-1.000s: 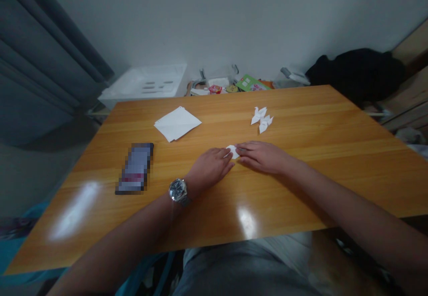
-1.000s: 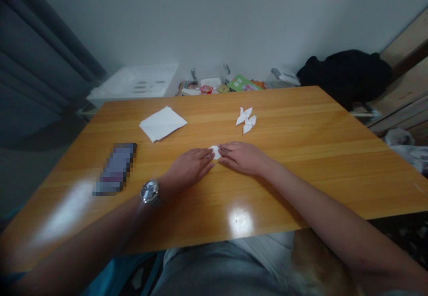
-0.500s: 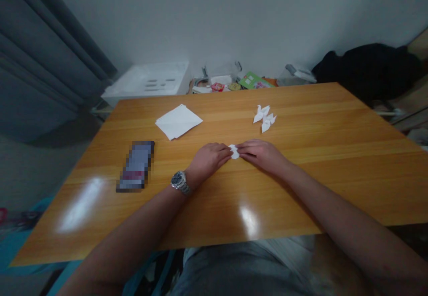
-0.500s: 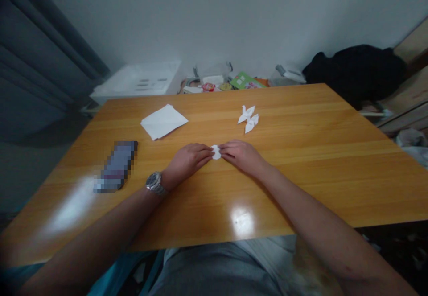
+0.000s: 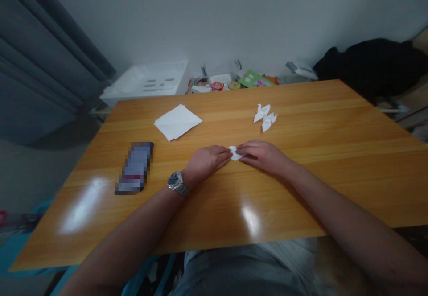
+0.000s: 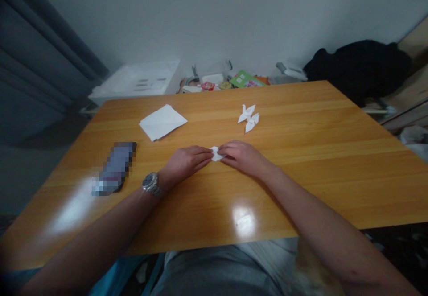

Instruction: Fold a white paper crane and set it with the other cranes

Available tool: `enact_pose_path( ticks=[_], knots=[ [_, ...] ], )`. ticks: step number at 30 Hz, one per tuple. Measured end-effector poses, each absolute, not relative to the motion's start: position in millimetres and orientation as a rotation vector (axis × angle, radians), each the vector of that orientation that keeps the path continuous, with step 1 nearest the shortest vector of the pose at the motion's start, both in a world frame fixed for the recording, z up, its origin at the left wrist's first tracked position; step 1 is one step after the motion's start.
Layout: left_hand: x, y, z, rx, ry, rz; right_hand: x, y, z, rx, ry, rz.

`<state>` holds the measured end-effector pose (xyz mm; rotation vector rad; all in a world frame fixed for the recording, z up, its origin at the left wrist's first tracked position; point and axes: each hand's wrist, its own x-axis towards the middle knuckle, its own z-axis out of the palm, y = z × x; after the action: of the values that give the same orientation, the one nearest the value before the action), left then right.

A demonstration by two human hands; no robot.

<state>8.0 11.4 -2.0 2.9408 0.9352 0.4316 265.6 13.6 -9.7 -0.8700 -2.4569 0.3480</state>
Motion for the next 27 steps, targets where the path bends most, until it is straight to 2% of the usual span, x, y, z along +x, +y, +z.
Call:
enact_pose_path(
  ticks=[27],
  knots=[
    [19,9,-6,2.764,1.094,0.586,257,8,-13,-1.022,-2.386,0.345]
  ],
)
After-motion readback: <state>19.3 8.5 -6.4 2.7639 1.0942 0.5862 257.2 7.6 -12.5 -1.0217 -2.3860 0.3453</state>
